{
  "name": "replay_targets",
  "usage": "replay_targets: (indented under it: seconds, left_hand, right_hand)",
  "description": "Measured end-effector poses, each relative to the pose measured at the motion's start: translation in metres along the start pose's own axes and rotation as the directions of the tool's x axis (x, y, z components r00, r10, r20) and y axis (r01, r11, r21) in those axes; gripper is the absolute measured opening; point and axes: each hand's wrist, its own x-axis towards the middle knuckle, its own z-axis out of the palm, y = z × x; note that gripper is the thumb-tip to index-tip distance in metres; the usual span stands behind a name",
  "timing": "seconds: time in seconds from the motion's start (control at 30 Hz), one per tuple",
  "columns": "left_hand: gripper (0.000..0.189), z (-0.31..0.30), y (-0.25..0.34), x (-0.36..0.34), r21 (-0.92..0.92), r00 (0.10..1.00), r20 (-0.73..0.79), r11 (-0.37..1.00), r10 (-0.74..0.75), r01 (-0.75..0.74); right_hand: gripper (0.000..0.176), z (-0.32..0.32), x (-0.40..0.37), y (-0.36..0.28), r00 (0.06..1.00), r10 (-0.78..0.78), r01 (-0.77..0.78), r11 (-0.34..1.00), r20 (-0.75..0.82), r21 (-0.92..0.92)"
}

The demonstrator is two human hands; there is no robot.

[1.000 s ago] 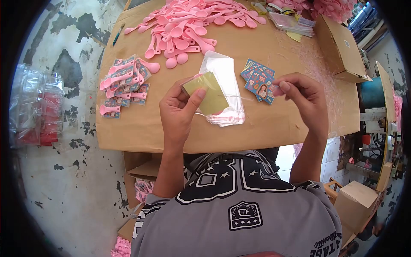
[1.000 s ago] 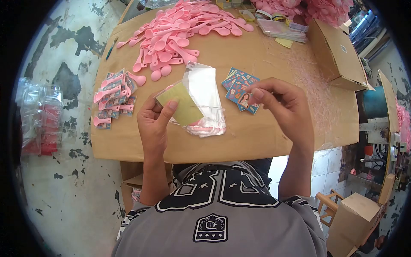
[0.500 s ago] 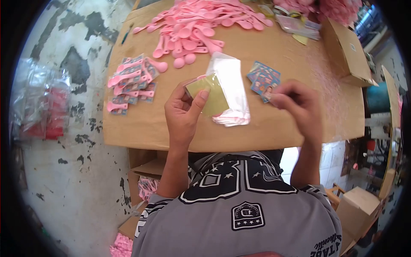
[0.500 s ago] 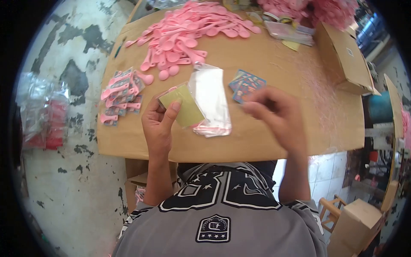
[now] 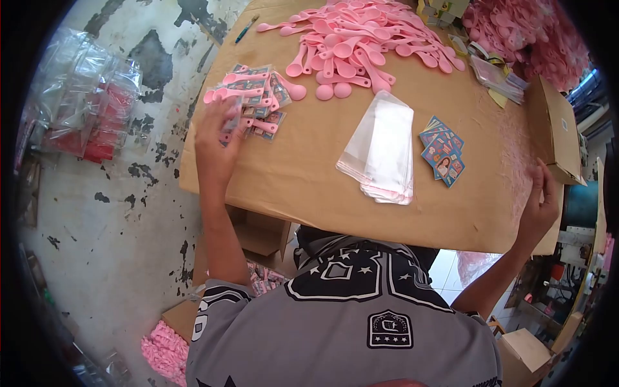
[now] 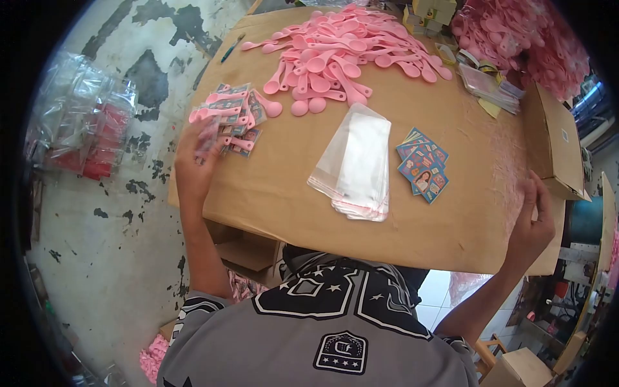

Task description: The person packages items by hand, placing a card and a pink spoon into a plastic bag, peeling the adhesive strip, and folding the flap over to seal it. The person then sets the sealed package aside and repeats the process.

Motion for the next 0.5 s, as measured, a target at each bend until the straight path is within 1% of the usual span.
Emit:
replay_targets:
  seconds: [0.03, 0.07, 0.1, 0.13, 0.17, 0.27, 0.3, 0.33, 0.37, 0.4, 0.47, 0.5]
  left_hand:
    - [0.045, 0.002, -0.013, -0.005, 0.025, 0.996, 0.09, 1.0, 0.013, -0.015]
    - [0.047, 0.004, -0.023, -0.009, 0.047, 0.984, 0.179, 0.998, 0.023, -0.032]
    - [0.047, 0.004, -0.025, -0.01, 0.084, 0.984, 0.17, 0.994, 0.049, -0.064]
    - [0.048, 0.005, -0.027, -0.013, 0.12, 0.984, 0.164, 0.988, 0.073, -0.094]
    - [0.048, 0.006, -0.027, -0.016, 0.153, 0.982, 0.162, 0.981, 0.098, -0.123]
    - [0.048, 0.009, -0.03, -0.021, 0.011, 0.994, 0.08, 0.997, 0.071, -0.072]
    - [0.045, 0.011, -0.024, -0.021, -0.01, 0.998, 0.004, 0.998, 0.069, -0.069]
    - [0.042, 0.011, -0.014, -0.022, -0.03, 0.995, -0.069, 0.997, 0.067, -0.069]
    - [0.038, 0.014, -0.004, -0.024, -0.051, 0.988, -0.14, 0.996, 0.063, -0.071]
    - [0.034, 0.019, 0.004, -0.027, -0.116, 0.989, -0.146, 0.993, -0.009, -0.008]
    - [0.028, 0.034, 0.025, -0.036, -0.247, 0.979, -0.129, 0.961, -0.158, 0.122]
    - [0.026, 0.044, 0.039, -0.037, -0.3, 0.983, -0.025, 0.939, -0.183, 0.167]
  right_hand:
    - [0.028, 0.002, 0.002, -0.006, 0.972, -0.234, 0.233, 0.969, -0.003, -0.078]
    - [0.028, 0.003, 0.003, -0.008, 0.963, -0.27, 0.27, 0.963, 0.025, -0.005]
    - [0.028, 0.004, 0.004, -0.009, 0.951, -0.304, 0.3, 0.951, 0.054, 0.071]
    - [0.028, 0.003, 0.001, -0.005, 0.978, -0.158, 0.115, 0.952, 0.134, 0.283]
    - [0.028, 0.001, -0.001, -0.003, 0.969, -0.026, -0.093, 0.884, 0.246, 0.458]
    - [0.027, 0.002, 0.011, -0.029, 0.941, -0.072, -0.128, 0.83, 0.332, 0.543]
    - [0.026, 0.007, 0.016, -0.039, 0.954, -0.22, 0.141, 0.929, 0.204, 0.344]
    - [0.025, 0.016, 0.021, -0.049, 0.915, -0.386, 0.377, 0.922, 0.117, 0.091]
    - [0.024, 0.02, 0.022, -0.055, 0.832, -0.549, 0.554, 0.811, 0.082, -0.186]
    - [0.023, 0.025, 0.016, -0.052, 0.971, -0.139, 0.091, 0.967, 0.195, 0.24]
    - [0.023, 0.035, 0.009, -0.066, 0.96, -0.171, 0.141, 0.98, 0.222, 0.143]
    - [0.023, 0.041, 0.005, -0.071, 0.955, -0.181, 0.162, 0.982, 0.237, 0.094]
